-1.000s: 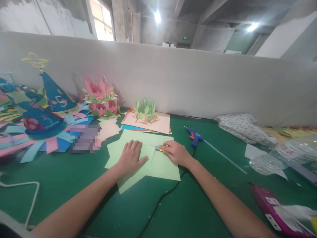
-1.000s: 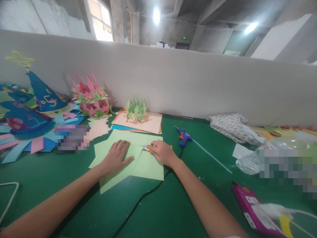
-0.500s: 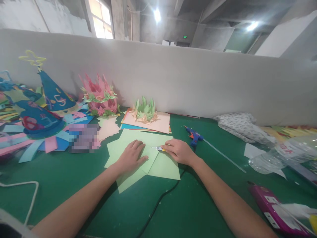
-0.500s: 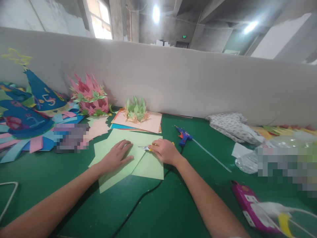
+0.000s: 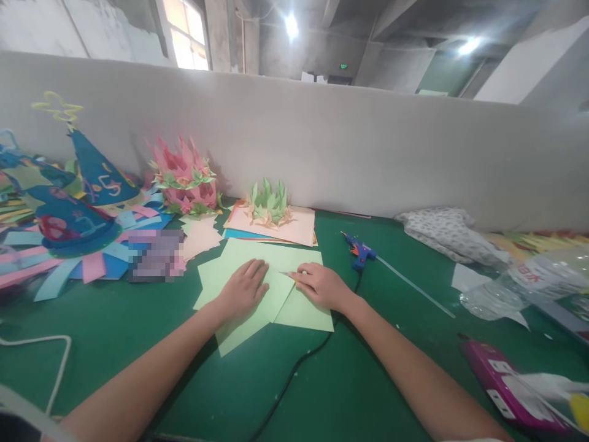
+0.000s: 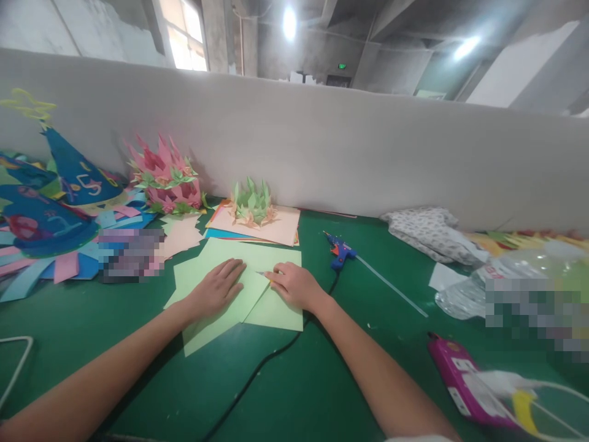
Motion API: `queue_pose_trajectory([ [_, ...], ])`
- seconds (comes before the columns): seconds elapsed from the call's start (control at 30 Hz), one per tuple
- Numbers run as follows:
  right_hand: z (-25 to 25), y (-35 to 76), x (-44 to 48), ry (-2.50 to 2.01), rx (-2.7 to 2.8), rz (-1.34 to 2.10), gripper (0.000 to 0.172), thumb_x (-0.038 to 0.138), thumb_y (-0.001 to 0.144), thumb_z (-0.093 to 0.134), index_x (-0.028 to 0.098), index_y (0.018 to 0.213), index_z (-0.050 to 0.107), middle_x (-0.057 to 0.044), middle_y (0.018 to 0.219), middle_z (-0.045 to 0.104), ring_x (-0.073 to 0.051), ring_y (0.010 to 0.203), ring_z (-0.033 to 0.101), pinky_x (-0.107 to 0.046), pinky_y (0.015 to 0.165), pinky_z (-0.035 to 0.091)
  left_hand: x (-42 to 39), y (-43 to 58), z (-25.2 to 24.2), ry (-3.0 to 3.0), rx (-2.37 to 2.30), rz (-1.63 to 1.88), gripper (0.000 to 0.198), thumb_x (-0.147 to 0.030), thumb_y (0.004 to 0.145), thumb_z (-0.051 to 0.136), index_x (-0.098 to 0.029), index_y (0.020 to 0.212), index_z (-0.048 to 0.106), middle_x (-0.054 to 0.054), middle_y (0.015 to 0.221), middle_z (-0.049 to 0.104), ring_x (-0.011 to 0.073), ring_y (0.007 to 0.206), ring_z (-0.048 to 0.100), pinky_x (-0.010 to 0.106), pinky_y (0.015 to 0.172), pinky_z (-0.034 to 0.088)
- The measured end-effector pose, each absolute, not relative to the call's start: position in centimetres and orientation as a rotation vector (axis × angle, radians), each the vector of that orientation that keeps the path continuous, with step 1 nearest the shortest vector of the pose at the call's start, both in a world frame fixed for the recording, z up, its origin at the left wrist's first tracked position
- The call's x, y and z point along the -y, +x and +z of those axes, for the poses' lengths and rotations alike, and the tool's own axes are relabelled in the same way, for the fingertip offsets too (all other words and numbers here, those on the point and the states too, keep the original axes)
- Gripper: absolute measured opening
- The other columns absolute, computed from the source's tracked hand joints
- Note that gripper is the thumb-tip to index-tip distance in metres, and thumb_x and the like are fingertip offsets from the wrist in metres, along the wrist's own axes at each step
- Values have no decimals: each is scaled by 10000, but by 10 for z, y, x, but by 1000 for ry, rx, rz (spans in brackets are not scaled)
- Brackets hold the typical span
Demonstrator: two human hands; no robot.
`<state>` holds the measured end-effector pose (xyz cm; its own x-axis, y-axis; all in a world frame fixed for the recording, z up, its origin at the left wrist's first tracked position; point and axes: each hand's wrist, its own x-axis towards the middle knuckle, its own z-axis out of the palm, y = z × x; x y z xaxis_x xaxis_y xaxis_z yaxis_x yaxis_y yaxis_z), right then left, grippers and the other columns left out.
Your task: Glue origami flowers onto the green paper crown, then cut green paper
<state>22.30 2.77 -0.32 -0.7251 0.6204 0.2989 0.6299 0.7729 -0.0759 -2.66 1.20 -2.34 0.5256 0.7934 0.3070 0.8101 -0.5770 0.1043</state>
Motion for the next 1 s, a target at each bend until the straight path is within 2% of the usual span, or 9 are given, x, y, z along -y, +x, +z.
queue_pose_trajectory([
  [0.23,-3,228,-28,-1019,2628,-53,316,294,925,388,210,1154,588,-86,948,594,-166,798,542,-262,640,415,-11,-26,-26,-2685,1432,-460,516,-395,924,224,-118,1324,396,125,1366,442,258,1287,347,441,1050,311],
  [0.43,-2,227,-28,-1044,2649,-84,318,294,930,372,215,1155,582,-82,965,603,-167,803,539,-258,630,401,-10,-22,-31,-2581,1619,-423,625,-456,894,252,-6,1312,370,233,1392,362,326,1312,288,482,1053,274],
  [0.63,-2,216,-31,-1093,2660,-123,318,319,934,372,239,1169,571,-73,1007,605,-173,851,538,-250,615,390,-10,-21,-31,-2588,1688,-394,626,-464,887,256,-9,1306,350,240,1387,359,333,1313,280,469,1052,272],
  [0.77,-1,208,-32,-1143,2667,-141,318,318,938,368,236,1169,570,-65,1000,609,-175,844,538,-250,593,381,-7,-21,-27,-2595,1667,-438,566,-440,887,278,-26,1262,370,227,1328,411,331,1290,311,461,1039,289],
  [0.9,0,201,-36,-1137,2664,-143,313,310,935,383,220,1165,575,-69,988,608,-176,854,536,-256,623,391,-7,-21,-24,-2607,1631,-513,429,-395,881,321,-66,1127,446,207,1205,458,334,1240,359,476,997,338],
  [1.0,0,196,-39,-1119,2661,-115,307,302,933,391,217,1164,575,-75,980,602,-175,867,532,-254,637,397,-7,-22,-24,-2624,1588,-560,335,-361,877,337,-113,1074,447,175,1157,457,329,1220,367,498,971,358],
])
